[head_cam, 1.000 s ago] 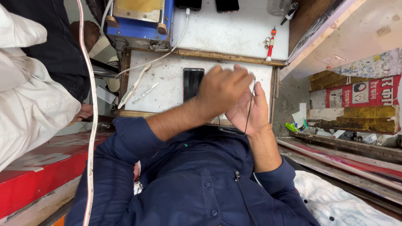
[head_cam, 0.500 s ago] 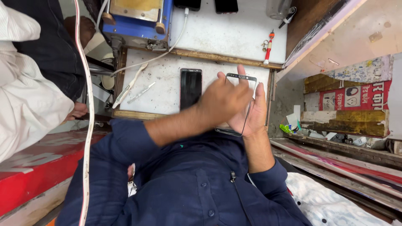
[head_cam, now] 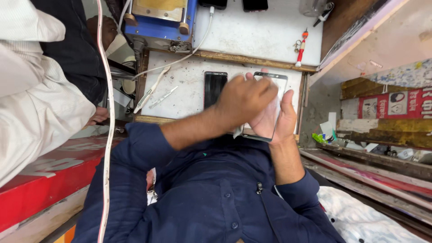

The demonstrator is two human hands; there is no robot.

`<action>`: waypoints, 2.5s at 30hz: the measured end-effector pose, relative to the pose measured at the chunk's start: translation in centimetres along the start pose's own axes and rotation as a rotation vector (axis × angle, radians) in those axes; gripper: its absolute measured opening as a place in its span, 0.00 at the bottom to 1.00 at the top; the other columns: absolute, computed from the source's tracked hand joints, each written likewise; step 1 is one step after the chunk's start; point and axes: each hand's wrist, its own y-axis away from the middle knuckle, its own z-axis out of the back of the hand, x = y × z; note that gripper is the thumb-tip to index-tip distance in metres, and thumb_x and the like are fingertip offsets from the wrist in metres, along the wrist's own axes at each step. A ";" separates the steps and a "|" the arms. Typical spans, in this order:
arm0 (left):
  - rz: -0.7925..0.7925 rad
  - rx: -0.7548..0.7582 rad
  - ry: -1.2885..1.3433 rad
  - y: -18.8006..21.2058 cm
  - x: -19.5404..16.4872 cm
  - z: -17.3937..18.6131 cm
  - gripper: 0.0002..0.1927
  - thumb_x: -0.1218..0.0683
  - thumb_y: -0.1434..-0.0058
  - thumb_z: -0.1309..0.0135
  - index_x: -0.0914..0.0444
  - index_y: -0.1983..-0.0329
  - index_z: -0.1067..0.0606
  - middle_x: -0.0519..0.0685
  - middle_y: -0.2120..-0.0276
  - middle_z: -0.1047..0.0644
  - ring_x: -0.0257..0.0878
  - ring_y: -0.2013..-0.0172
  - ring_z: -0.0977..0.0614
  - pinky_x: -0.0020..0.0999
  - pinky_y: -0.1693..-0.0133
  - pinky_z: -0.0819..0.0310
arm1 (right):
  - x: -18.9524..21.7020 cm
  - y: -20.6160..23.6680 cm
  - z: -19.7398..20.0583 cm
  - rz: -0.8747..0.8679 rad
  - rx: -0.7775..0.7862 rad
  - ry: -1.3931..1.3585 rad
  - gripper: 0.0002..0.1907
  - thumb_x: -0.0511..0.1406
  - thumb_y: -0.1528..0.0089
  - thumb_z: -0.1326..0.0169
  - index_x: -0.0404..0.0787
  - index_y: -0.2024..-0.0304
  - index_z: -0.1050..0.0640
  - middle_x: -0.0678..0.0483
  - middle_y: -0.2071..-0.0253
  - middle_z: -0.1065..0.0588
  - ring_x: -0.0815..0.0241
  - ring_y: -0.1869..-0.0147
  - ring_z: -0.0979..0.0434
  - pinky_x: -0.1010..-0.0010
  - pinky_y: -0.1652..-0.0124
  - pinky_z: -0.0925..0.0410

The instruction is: The person uses a small tool to scrape residue from the edges of a smartphone, then wipes the screen and a separate glass panel with a cloth and liquid. The person places the glass panel on the table and continues wiping the phone.

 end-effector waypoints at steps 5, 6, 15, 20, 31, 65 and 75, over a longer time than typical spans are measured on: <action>-0.100 0.140 0.054 2.8 -3.9 2.0 0.08 0.55 0.43 0.43 0.59 0.60 0.23 0.43 0.72 0.30 0.34 0.76 0.27 0.35 0.73 0.39 | 1.2 0.0 0.5 0.096 0.104 0.080 0.44 0.61 0.30 0.57 0.56 0.19 0.54 0.50 0.18 0.49 0.48 0.22 0.40 0.47 0.31 0.40; -0.078 0.112 0.022 2.6 -3.5 1.8 0.10 0.55 0.43 0.43 0.60 0.58 0.23 0.42 0.71 0.30 0.35 0.75 0.26 0.35 0.73 0.39 | 1.2 0.0 0.5 0.090 0.054 0.119 0.45 0.62 0.32 0.57 0.56 0.20 0.54 0.49 0.19 0.49 0.46 0.21 0.41 0.46 0.29 0.40; 0.078 -0.068 -0.122 -0.6 0.3 0.2 0.08 0.58 0.38 0.44 0.63 0.57 0.26 0.49 0.64 0.26 0.38 0.72 0.24 0.35 0.72 0.35 | 0.9 -0.2 -0.4 0.123 0.082 0.011 0.43 0.59 0.28 0.58 0.52 0.18 0.51 0.47 0.20 0.45 0.44 0.19 0.44 0.46 0.26 0.44; 0.107 0.079 0.065 2.9 -4.5 1.7 0.11 0.57 0.42 0.44 0.64 0.56 0.25 0.46 0.70 0.29 0.38 0.76 0.24 0.36 0.73 0.34 | 2.2 -0.2 0.4 0.203 -0.025 0.167 0.44 0.60 0.32 0.56 0.54 0.20 0.51 0.46 0.20 0.46 0.46 0.16 0.47 0.44 0.25 0.45; 0.237 -0.078 0.051 -0.2 0.8 -1.5 0.13 0.57 0.44 0.42 0.62 0.55 0.25 0.48 0.62 0.25 0.41 0.70 0.19 0.36 0.71 0.28 | 0.4 -0.2 0.1 0.128 0.002 0.104 0.45 0.58 0.30 0.55 0.53 0.18 0.53 0.44 0.18 0.50 0.47 0.18 0.45 0.53 0.26 0.44; 0.054 0.052 0.019 -0.1 1.4 -2.9 0.09 0.54 0.47 0.40 0.59 0.64 0.24 0.46 0.70 0.27 0.36 0.77 0.22 0.33 0.78 0.31 | -1.0 0.1 0.1 -0.042 0.006 -0.153 0.46 0.65 0.33 0.65 0.56 0.18 0.52 0.44 0.20 0.46 0.46 0.19 0.42 0.49 0.28 0.41; -0.115 0.118 0.287 5.2 -5.0 -0.5 0.06 0.54 0.43 0.42 0.59 0.64 0.24 0.44 0.71 0.29 0.38 0.75 0.22 0.35 0.76 0.31 | 0.0 0.0 0.9 0.060 -0.044 0.166 0.41 0.60 0.29 0.57 0.62 0.19 0.52 0.42 0.18 0.47 0.52 0.31 0.36 0.55 0.39 0.34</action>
